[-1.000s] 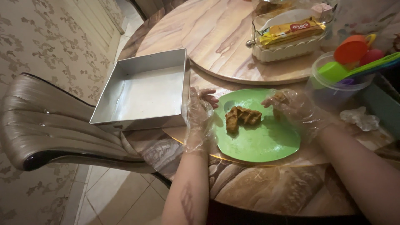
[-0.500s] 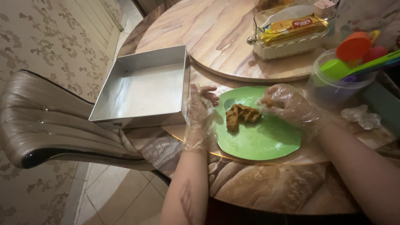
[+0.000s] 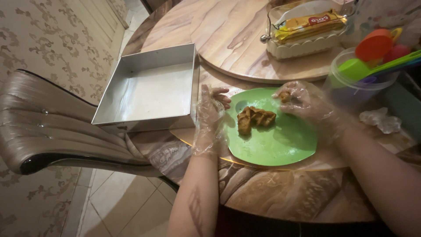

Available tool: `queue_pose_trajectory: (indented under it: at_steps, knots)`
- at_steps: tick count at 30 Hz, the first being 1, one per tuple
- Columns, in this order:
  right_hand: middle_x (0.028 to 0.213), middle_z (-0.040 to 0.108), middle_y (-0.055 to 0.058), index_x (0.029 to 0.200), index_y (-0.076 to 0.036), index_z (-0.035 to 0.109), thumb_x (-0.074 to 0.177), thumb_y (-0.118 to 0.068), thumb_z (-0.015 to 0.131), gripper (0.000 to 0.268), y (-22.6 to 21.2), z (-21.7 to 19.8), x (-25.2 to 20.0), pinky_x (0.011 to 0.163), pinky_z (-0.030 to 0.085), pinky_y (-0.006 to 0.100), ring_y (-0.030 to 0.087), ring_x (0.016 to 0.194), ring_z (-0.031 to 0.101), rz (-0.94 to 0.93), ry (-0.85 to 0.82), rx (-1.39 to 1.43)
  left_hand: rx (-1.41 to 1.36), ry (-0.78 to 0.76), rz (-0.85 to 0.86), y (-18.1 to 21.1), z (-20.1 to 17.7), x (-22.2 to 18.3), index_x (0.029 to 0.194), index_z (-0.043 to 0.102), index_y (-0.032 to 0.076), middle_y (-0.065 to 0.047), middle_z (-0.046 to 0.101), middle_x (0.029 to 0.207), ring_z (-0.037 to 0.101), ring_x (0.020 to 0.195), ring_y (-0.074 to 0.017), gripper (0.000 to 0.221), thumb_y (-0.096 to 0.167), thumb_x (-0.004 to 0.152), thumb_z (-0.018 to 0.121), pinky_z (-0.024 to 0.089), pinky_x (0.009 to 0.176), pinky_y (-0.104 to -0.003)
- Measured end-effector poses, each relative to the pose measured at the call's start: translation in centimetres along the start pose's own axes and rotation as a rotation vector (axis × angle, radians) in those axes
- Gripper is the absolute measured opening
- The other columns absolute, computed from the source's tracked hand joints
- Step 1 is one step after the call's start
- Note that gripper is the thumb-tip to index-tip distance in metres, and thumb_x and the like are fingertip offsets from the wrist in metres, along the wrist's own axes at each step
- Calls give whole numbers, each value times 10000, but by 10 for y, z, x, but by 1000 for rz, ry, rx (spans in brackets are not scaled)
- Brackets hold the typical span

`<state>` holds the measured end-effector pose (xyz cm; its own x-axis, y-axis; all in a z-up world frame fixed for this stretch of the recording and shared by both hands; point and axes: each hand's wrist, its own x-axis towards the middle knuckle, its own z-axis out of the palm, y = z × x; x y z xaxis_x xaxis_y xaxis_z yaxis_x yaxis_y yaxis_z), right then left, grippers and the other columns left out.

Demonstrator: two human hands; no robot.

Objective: Shaping small portions of dough into rolls on a green plate.

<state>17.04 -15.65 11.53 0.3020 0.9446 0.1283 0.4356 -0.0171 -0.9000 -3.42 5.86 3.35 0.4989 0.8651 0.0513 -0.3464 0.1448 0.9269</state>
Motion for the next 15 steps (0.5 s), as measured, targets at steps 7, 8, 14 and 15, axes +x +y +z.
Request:
queue_pose_trajectory:
  at_steps: [7,8,14,15]
  knots:
    - [1031,719,184,1062,-25,726,666,-273,953,520,53,-12,20,911,550,431,306,1019,712,-236,27,-187,34,0,7,-4,1,5,973,779,112,-120,722,659,689,554,-170,763,674,1034,266,567,565,-247]
    - [1001,734,177,1045,-31,735,654,-286,964,520,55,-11,20,880,557,419,292,978,722,-244,52,-185,54,10,14,0,3,1,975,779,111,-118,723,664,685,563,-170,756,667,1036,270,561,576,-246]
    - [1025,700,162,1010,-41,730,777,-296,880,377,52,-3,20,851,557,452,294,978,695,-161,24,-309,29,-6,-23,-7,0,7,970,773,112,-129,722,671,673,557,-182,773,689,1033,262,559,583,-261]
    - [1025,700,162,1010,-41,730,777,-296,880,377,51,-2,18,851,557,452,294,978,695,-160,23,-309,29,-6,-24,-8,-1,9,970,773,112,-129,722,671,673,557,-182,773,689,1033,262,559,583,-261]
